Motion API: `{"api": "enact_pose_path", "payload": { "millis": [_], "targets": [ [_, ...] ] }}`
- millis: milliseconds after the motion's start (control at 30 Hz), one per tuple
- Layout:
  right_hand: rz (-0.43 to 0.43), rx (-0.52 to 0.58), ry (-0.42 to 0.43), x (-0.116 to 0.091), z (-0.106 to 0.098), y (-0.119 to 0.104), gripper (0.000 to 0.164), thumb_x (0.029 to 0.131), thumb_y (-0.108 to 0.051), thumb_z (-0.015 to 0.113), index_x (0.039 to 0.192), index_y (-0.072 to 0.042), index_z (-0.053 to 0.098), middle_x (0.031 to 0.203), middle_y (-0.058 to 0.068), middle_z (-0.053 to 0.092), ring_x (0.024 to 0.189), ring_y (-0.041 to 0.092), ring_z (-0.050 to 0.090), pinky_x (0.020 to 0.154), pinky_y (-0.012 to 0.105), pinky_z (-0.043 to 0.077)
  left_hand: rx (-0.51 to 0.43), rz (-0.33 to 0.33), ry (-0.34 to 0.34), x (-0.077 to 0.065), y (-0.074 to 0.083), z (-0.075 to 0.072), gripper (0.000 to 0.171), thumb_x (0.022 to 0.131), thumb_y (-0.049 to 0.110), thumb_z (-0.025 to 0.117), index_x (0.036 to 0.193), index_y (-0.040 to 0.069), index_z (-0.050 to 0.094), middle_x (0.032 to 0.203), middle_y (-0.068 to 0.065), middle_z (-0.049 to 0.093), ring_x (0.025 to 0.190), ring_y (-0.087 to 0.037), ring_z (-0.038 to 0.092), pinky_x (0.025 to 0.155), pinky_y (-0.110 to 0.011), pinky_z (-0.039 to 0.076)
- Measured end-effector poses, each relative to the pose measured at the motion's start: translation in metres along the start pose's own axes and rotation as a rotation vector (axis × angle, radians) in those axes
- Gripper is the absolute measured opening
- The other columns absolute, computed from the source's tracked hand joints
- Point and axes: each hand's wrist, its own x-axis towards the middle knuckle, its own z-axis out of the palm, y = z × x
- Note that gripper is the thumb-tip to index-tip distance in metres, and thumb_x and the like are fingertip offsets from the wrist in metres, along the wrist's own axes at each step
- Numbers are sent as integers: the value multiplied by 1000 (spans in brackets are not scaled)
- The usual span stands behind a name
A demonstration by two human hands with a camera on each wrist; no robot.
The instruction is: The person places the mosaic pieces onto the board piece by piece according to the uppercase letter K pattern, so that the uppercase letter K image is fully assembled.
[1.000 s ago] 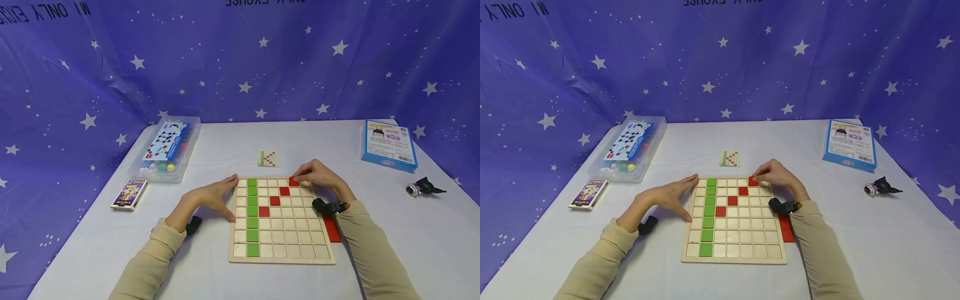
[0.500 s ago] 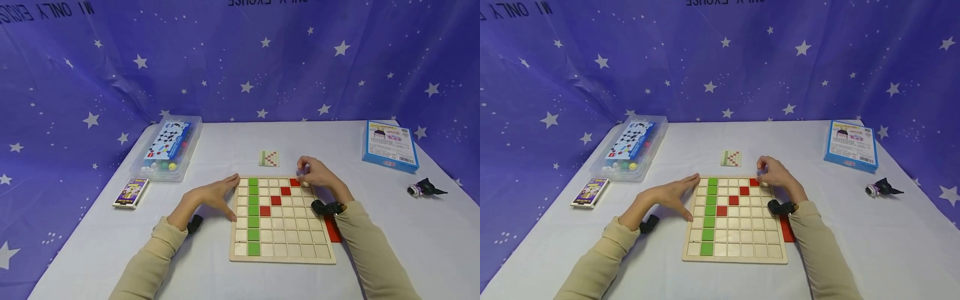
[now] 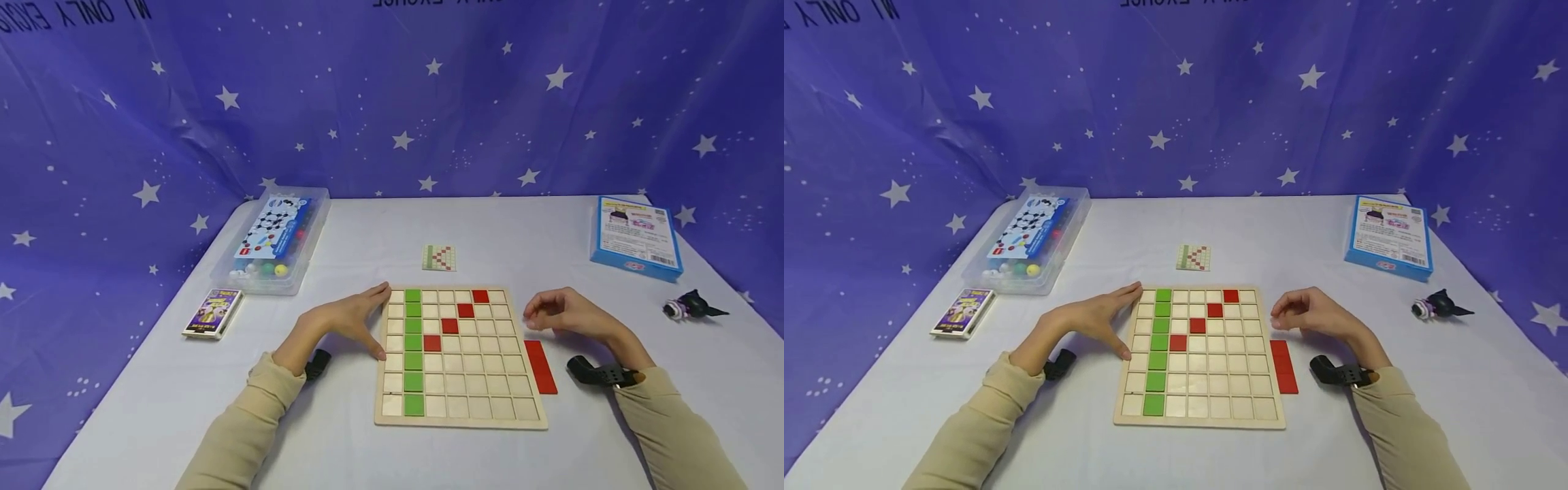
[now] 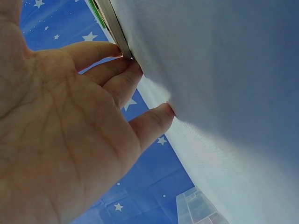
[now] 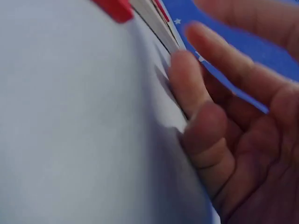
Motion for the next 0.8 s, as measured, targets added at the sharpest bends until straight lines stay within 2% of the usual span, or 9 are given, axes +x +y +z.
{"api": "enact_pose_path", "payload": {
  "millis": [100,200,267,333,433,500,667,800],
  "targets": [
    [-19,-91,-113,-6,4,-6,23,77,-13,78,94,-2,67,70,-4,55,62,7,48,53,25,38,-5,5,-1,1,-2,1,122,68,42,86,155,5,10,163,-10,2,151,-27,5,120,-45,17],
    [12,-193,-137,-9,6,-15,27,71,-18,82,89,-5,67,67,-3,48,60,7,44,53,24,35,-9,9,-1,1,-3,2,122,68,42,86,155,5,9,163,-9,2,151,-27,5,121,-45,17],
    [55,-243,-81,-10,4,-17,28,71,-20,82,88,-5,66,66,-2,46,60,8,43,54,24,33,-13,6,2,1,-3,3,122,68,42,86,155,5,9,163,-9,2,151,-27,6,120,-45,17],
    [107,-287,11,-12,-1,-16,29,73,-22,80,90,-4,65,67,-1,46,61,9,43,54,24,32,-14,0,4,2,-3,2,122,67,42,86,155,5,9,163,-8,2,151,-27,6,120,-45,17],
    [188,-345,148,-17,-11,-9,30,77,-25,79,92,-3,65,71,0,48,66,11,43,56,25,31,-17,-6,5,1,-2,2,122,67,42,87,155,6,10,164,-8,2,151,-27,6,120,-45,17],
    [221,-374,209,-20,-16,-5,31,77,-26,78,92,-2,64,74,1,50,69,13,43,57,25,32,-15,-7,4,1,-2,1,122,67,42,87,155,6,10,164,-8,2,151,-26,6,120,-45,17],
    [228,-365,243,-22,-22,1,30,78,-23,77,90,-1,61,77,2,55,70,15,45,56,24,37,-8,-9,8,1,-1,0,122,67,42,87,155,5,10,163,-9,2,150,-27,6,120,-45,17],
    [230,-301,239,-22,-21,1,31,82,-19,73,100,5,63,80,5,60,67,13,51,55,24,46,-7,-9,5,2,-2,0,122,67,41,87,155,5,10,164,-9,2,151,-27,6,121,-45,17]
  ]
}}
